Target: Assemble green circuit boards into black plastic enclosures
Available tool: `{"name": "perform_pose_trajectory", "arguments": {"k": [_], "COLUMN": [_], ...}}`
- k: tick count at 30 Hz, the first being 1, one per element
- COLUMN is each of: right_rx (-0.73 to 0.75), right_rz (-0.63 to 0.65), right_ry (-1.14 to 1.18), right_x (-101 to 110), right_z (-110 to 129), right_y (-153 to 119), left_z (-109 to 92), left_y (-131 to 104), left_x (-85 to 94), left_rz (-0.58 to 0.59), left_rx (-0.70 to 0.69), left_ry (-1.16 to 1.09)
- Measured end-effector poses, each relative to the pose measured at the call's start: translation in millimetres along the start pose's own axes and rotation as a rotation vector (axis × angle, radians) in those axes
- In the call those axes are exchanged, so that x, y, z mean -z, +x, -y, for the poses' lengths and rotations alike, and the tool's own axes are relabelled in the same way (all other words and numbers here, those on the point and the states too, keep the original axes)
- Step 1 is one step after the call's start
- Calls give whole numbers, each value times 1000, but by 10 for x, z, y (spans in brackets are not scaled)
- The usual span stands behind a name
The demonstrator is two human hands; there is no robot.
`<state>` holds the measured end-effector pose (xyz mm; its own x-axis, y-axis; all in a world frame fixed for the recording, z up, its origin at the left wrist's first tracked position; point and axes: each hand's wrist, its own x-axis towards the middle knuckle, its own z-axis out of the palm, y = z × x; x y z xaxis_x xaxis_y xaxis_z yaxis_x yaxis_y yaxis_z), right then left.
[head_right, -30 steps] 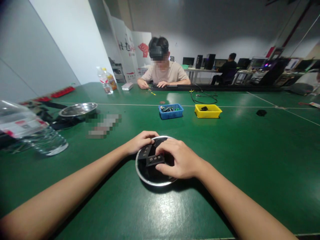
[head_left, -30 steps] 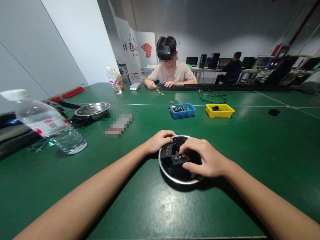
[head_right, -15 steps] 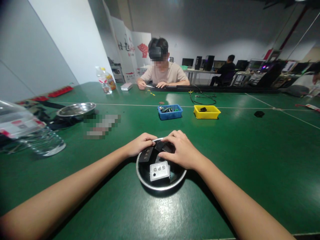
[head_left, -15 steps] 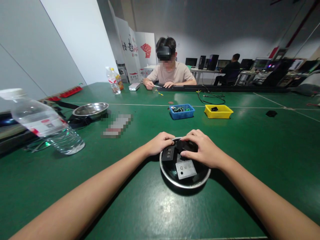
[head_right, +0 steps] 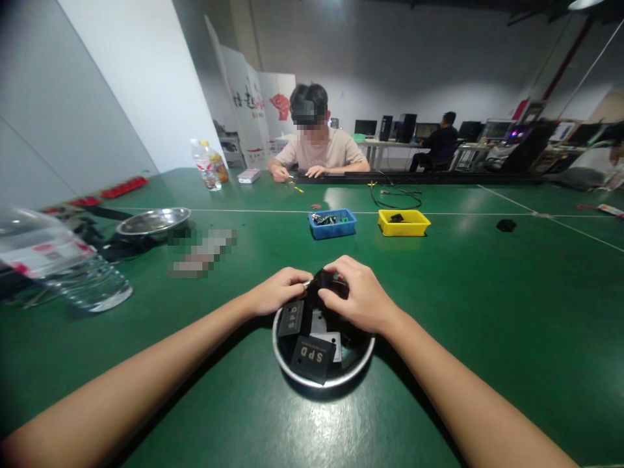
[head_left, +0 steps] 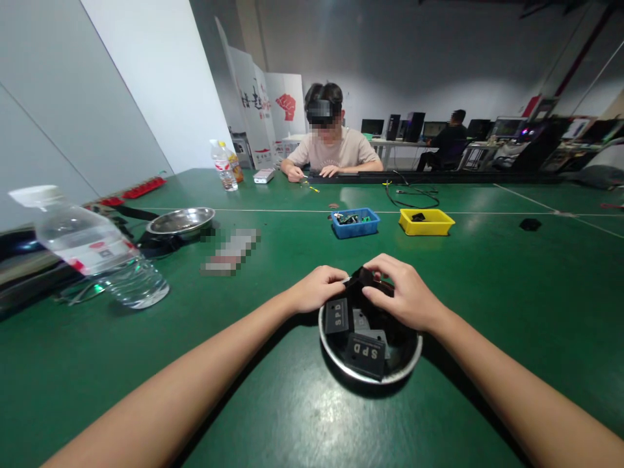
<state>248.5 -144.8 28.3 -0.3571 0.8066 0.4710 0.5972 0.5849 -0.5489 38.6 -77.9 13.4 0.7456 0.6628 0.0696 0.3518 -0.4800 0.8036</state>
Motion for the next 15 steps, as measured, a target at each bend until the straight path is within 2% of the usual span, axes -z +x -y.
{"name": "perform_pose_trajectory", "arguments": {"k": [4,7,8,11,15], "right_rx": [-160,-273,-303,-366,-406], "right_rz": [-296,-458,-481,-497,-433], "right_ry": [167,263,261,177,77], "right_x": [-11,12,24,53,27], "right_z": [-146,-292,-340,-457,-529], "right_y": [20,44,51,67,69], "left_z": [4,92,138,303,515], "left_y": [-14,-29,-35,-65,-138], "left_x": [77,208,269,488,771], "left_rz": [-68,-193,-251,-384,-602], "left_rx": [42,156,226,299,386], "left_ry": [-33,-73,-97,-88,-63]}}
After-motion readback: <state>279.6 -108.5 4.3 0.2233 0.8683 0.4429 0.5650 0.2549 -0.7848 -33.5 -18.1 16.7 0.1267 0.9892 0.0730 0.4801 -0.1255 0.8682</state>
